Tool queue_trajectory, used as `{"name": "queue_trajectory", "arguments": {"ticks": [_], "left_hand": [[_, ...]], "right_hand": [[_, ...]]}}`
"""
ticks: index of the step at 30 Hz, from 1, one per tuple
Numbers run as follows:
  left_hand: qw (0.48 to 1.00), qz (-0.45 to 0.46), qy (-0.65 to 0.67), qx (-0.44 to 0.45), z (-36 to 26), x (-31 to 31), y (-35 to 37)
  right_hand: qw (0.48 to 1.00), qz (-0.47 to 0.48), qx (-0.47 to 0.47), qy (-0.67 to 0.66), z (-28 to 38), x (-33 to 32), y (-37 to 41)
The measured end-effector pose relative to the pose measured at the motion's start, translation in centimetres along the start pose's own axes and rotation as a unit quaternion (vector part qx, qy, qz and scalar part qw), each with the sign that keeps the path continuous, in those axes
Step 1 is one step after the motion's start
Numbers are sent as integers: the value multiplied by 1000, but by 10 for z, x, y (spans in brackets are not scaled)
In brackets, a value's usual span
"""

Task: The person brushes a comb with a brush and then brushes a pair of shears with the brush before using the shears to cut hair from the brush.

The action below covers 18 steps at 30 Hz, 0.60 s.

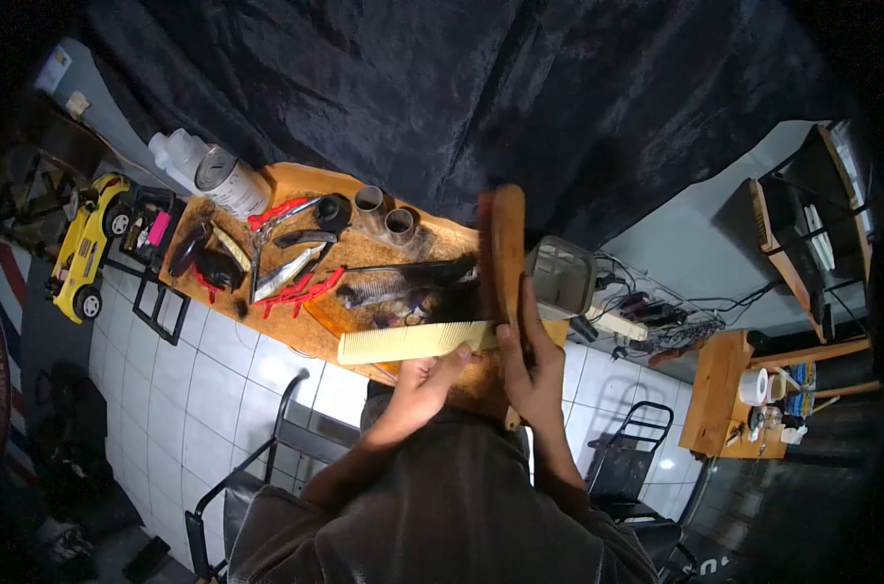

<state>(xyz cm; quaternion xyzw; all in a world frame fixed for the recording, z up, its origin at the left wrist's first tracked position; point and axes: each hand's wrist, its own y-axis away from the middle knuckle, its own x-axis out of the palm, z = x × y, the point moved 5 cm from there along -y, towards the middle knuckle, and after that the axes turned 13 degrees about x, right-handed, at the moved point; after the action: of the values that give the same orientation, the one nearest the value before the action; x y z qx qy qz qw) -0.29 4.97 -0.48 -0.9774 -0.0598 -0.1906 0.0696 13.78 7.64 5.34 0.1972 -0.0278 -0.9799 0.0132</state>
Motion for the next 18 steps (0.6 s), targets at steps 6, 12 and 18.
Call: {"name": "queue_trajectory", "arguments": {"ticks": [6,12,18], "left_hand": [[992,-108,67,-20,-4,-18,-17],[990,-125,56,-15,-3,-23,-20],[1000,7,-16,-16,3,-8,-3]], "right_hand": [[998,61,27,-17,-7,3,17],[991,77,-81,67,2,17,19],[997,26,64,-30,-1,1,-1]]}}
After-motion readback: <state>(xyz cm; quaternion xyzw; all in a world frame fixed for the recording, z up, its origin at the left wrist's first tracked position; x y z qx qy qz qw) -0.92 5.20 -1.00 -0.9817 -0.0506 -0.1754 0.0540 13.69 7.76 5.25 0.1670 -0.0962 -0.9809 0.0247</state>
